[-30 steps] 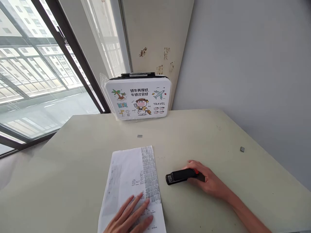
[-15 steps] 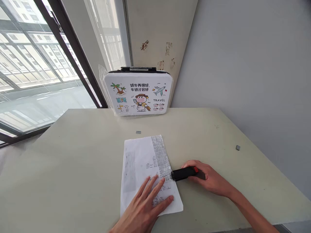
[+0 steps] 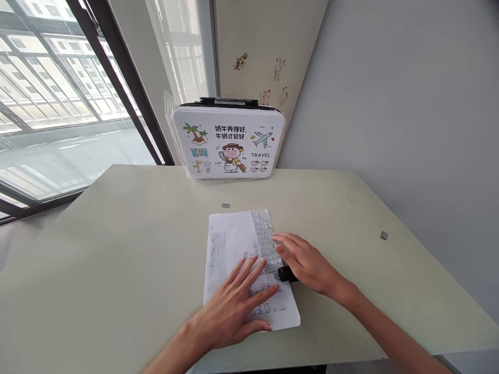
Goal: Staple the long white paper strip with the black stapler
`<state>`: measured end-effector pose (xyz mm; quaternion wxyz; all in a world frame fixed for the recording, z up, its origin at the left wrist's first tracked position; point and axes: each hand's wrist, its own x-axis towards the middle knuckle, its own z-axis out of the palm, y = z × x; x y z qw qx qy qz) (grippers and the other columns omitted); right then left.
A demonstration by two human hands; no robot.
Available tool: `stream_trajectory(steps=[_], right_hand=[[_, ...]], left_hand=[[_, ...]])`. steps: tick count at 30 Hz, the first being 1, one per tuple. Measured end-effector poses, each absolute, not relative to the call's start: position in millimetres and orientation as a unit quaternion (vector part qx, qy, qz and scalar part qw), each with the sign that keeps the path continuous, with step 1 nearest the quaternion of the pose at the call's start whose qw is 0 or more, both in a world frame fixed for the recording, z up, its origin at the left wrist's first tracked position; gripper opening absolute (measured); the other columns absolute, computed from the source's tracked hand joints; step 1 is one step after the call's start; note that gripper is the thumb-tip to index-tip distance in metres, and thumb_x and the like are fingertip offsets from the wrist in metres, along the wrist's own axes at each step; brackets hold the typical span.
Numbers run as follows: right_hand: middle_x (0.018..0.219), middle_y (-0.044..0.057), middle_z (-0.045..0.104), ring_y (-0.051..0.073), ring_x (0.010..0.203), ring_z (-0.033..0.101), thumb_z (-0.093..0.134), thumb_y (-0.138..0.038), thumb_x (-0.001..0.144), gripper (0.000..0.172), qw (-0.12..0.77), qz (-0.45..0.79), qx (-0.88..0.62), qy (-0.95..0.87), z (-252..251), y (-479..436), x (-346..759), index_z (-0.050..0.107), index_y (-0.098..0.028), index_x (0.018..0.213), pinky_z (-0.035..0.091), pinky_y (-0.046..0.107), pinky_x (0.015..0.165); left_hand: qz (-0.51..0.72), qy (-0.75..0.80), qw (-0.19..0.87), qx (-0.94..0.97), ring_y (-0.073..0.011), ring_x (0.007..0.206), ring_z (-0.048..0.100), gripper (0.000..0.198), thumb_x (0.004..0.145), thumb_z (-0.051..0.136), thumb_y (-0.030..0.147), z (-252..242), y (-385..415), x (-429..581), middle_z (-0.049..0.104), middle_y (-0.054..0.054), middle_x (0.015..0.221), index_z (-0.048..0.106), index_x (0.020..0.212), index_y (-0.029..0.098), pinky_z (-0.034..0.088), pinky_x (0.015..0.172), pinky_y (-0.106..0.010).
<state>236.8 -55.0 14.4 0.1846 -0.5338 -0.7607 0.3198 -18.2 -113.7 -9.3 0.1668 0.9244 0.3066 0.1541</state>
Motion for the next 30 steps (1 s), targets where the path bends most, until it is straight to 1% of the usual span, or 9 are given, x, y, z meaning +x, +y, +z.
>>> stream_trajectory(steps=[4,7,10,13,18,22,26,30], right_hand=[[0.158,0.005,0.052,0.028,0.152,0.038,0.031,-0.058,0.108,0.055,0.152,0.314,-0.529,-0.774,10.3,-51.5,224.2,0.058,-0.028,0.146,0.033,0.055,0.125],[0.161,0.004,0.048,0.027,0.155,0.034,0.028,-0.059,0.109,0.058,0.136,0.320,-0.538,-0.768,10.1,-52.4,222.2,0.056,-0.028,0.149,0.031,0.055,0.126],[0.163,0.002,0.045,0.026,0.156,0.031,0.025,-0.061,0.108,0.060,0.116,0.327,-0.552,-0.759,14.1,-53.8,221.7,0.054,-0.030,0.151,0.029,0.052,0.127],[0.164,0.001,0.044,0.025,0.156,0.030,0.023,-0.062,0.108,0.062,0.095,0.329,-0.562,-0.753,18.5,-54.0,220.2,0.053,-0.030,0.152,0.028,0.051,0.128],[0.165,0.001,0.042,0.026,0.156,0.031,0.024,-0.059,0.108,0.061,0.081,0.320,-0.570,-0.752,22.1,-54.0,217.3,0.053,-0.029,0.152,0.030,0.050,0.127],[0.167,0.001,0.038,0.027,0.155,0.033,0.023,-0.057,0.108,0.059,0.071,0.305,-0.575,-0.756,21.9,-54.8,216.1,0.052,-0.031,0.152,0.032,0.051,0.125],[0.167,0.000,0.038,0.026,0.155,0.034,0.023,-0.057,0.108,0.059,0.062,0.290,-0.581,-0.758,20.5,-55.4,215.0,0.051,-0.031,0.153,0.032,0.050,0.125],[0.167,0.000,0.038,0.025,0.155,0.034,0.023,-0.056,0.108,0.058,0.056,0.282,-0.582,-0.760,18.9,-55.3,214.0,0.051,-0.031,0.153,0.032,0.049,0.126]], left_hand=[[0.154,0.297,0.164,0.928,-0.0400,0.157,0.019,0.069,0.100,0.060,0.055,-16.7,-112.1,-14.9,0.019,-0.008,0.173,0.037,0.161,0.033,0.028,0.124,-0.063],[0.156,0.296,0.161,0.928,-0.0394,0.157,0.020,0.069,0.101,0.059,0.055,-18.8,-113.4,-13.2,0.020,-0.006,0.173,0.036,0.162,0.034,0.027,0.125,-0.062],[0.145,0.287,0.153,0.935,-0.0395,0.157,0.018,0.067,0.102,0.054,0.057,-19.0,-113.0,-12.7,0.016,-0.006,0.173,0.036,0.162,0.032,0.023,0.126,-0.061],[0.137,0.280,0.151,0.938,-0.0393,0.157,0.017,0.065,0.103,0.052,0.058,-19.2,-111.8,-12.6,0.014,-0.005,0.174,0.038,0.161,0.031,0.021,0.127,-0.059],[0.145,0.274,0.156,0.938,-0.0381,0.158,0.017,0.064,0.103,0.052,0.058,-20.2,-111.2,-12.1,0.015,-0.005,0.173,0.040,0.160,0.032,0.021,0.127,-0.059],[0.141,0.273,0.159,0.938,-0.0382,0.158,0.017,0.065,0.103,0.051,0.059,-21.8,-111.6,-10.6,0.014,-0.007,0.173,0.041,0.160,0.029,0.019,0.128,-0.059],[0.155,0.272,0.162,0.936,-0.0385,0.158,0.017,0.066,0.102,0.052,0.061,-23.4,-112.0,-9.1,0.013,-0.008,0.174,0.043,0.159,0.028,0.018,0.128,-0.058],[0.140,0.274,0.167,0.937,-0.0375,0.158,0.016,0.064,0.103,0.050,0.061,-22.7,-112.4,-8.5,0.013,-0.009,0.174,0.046,0.157,0.028,0.018,0.128,-0.059]])
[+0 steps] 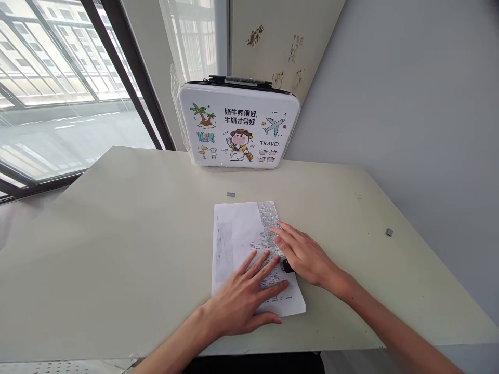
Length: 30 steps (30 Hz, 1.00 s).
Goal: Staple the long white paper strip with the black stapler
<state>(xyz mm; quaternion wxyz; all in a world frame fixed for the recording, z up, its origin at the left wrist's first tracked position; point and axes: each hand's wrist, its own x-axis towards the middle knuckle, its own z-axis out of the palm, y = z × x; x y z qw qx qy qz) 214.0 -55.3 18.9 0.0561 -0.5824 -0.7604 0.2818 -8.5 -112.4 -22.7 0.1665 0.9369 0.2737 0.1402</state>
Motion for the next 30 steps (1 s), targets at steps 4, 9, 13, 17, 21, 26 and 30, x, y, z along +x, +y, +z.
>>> stream_trajectory(steps=[4,9,13,17,21,26,30], right_hand=[[0.167,0.001,0.038,0.025,0.154,0.034,0.022,-0.056,0.108,0.059,0.051,0.270,-0.584,-0.764,15.4,-54.8,213.5,0.050,-0.031,0.153,0.031,0.050,0.125],[0.167,0.000,0.039,0.025,0.155,0.034,0.021,-0.059,0.108,0.060,0.050,0.269,-0.588,-0.761,12.8,-54.6,213.9,0.051,-0.032,0.153,0.033,0.050,0.125],[0.166,0.001,0.040,0.025,0.154,0.035,0.021,-0.057,0.108,0.059,0.046,0.256,-0.587,-0.766,12.4,-55.1,213.4,0.052,-0.032,0.152,0.033,0.049,0.125],[0.166,0.002,0.041,0.025,0.154,0.034,0.023,-0.053,0.108,0.058,0.038,0.238,-0.583,-0.776,11.4,-55.4,211.0,0.052,-0.030,0.152,0.033,0.048,0.125],[0.166,0.003,0.040,0.025,0.155,0.033,0.024,-0.052,0.109,0.057,0.035,0.238,-0.583,-0.776,12.2,-55.2,210.5,0.052,-0.029,0.152,0.031,0.049,0.125],[0.166,-0.002,0.041,0.024,0.154,0.035,0.023,-0.053,0.109,0.056,0.056,0.285,-0.588,-0.755,18.3,-54.0,215.3,0.054,-0.033,0.150,0.032,0.049,0.126],[0.165,-0.003,0.041,0.024,0.153,0.037,0.023,-0.053,0.109,0.055,0.063,0.307,-0.593,-0.742,23.5,-53.6,217.3,0.055,-0.033,0.148,0.033,0.049,0.126]], left_hand=[[0.139,0.271,0.166,0.938,-0.0372,0.158,0.015,0.064,0.103,0.050,0.062,-21.6,-112.3,-8.1,0.014,-0.009,0.174,0.047,0.156,0.027,0.018,0.128,-0.058],[0.147,0.269,0.164,0.938,-0.0367,0.158,0.016,0.063,0.102,0.051,0.062,-22.6,-112.8,-7.8,0.015,-0.008,0.173,0.050,0.154,0.026,0.019,0.129,-0.056],[0.135,0.274,0.159,0.939,-0.0370,0.158,0.014,0.063,0.102,0.051,0.061,-24.2,-113.6,-7.4,0.013,-0.010,0.174,0.049,0.155,0.026,0.019,0.128,-0.057],[0.135,0.276,0.158,0.939,-0.0374,0.158,0.015,0.063,0.102,0.053,0.060,-25.1,-113.8,-6.9,0.014,-0.010,0.174,0.049,0.154,0.025,0.019,0.128,-0.057],[0.141,0.277,0.156,0.938,-0.0374,0.158,0.016,0.063,0.101,0.056,0.059,-25.8,-114.2,-7.0,0.014,-0.009,0.174,0.050,0.154,0.026,0.019,0.128,-0.056],[0.148,0.279,0.160,0.935,-0.0372,0.158,0.015,0.062,0.101,0.056,0.058,-25.9,-115.1,-7.7,0.014,-0.007,0.174,0.049,0.155,0.026,0.018,0.129,-0.056],[0.145,0.279,0.167,0.934,-0.0369,0.158,0.015,0.062,0.103,0.053,0.058,-26.0,-115.4,-8.0,0.014,-0.007,0.174,0.047,0.156,0.027,0.017,0.129,-0.057]])
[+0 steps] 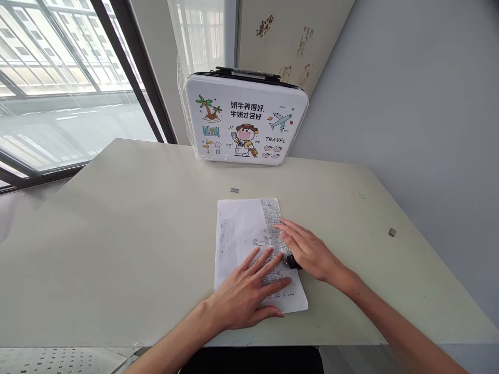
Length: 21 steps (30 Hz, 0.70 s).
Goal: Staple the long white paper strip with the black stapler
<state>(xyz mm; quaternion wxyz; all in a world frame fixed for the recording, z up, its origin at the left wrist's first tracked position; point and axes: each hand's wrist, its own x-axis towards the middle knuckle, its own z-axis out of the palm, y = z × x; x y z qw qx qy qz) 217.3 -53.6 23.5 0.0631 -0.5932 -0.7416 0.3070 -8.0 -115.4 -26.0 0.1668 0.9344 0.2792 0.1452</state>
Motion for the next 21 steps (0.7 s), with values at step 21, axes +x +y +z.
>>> stream_trajectory(steps=[21], right_hand=[[0.165,0.000,0.042,0.025,0.153,0.036,0.023,-0.049,0.109,0.054,0.052,0.255,-0.593,-0.762,12.5,-54.6,212.5,0.052,-0.032,0.150,0.034,0.050,0.124]], left_hand=[[0.145,0.281,0.174,0.932,-0.0372,0.158,0.015,0.063,0.101,0.056,0.058,-23.7,-115.4,-6.1,0.014,-0.009,0.173,0.049,0.155,0.026,0.017,0.129,-0.058]])
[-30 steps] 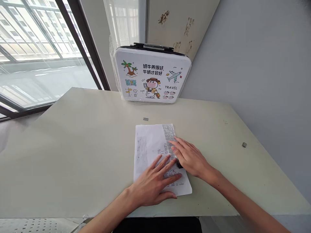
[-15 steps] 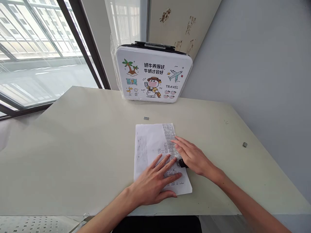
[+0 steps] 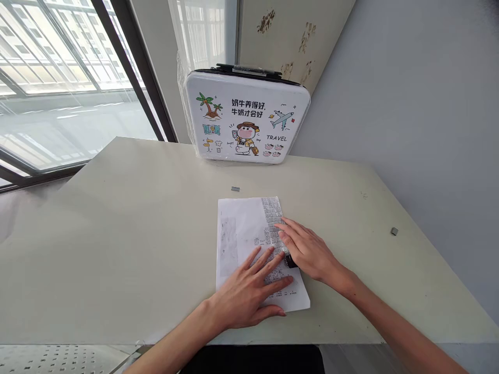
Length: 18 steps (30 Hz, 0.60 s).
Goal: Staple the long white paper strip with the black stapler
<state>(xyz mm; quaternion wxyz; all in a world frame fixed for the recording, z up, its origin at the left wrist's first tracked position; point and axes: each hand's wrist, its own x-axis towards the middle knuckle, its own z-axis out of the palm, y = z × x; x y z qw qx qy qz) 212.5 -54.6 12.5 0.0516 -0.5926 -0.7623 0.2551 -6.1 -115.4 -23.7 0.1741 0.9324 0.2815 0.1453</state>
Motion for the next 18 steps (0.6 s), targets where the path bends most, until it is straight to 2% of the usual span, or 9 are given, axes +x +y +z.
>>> stream_trajectory(steps=[18], right_hand=[[0.163,0.000,0.046,0.025,0.151,0.040,0.024,-0.048,0.109,0.053,0.053,0.228,-0.598,-0.767,10.2,-55.0,209.2,0.055,-0.032,0.148,0.036,0.050,0.123]], left_hand=[[0.148,0.284,0.170,0.932,-0.0365,0.159,0.014,0.064,0.101,0.055,0.058,-27.9,-116.4,-6.2,0.013,-0.007,0.174,0.046,0.156,0.027,0.018,0.129,-0.056]])
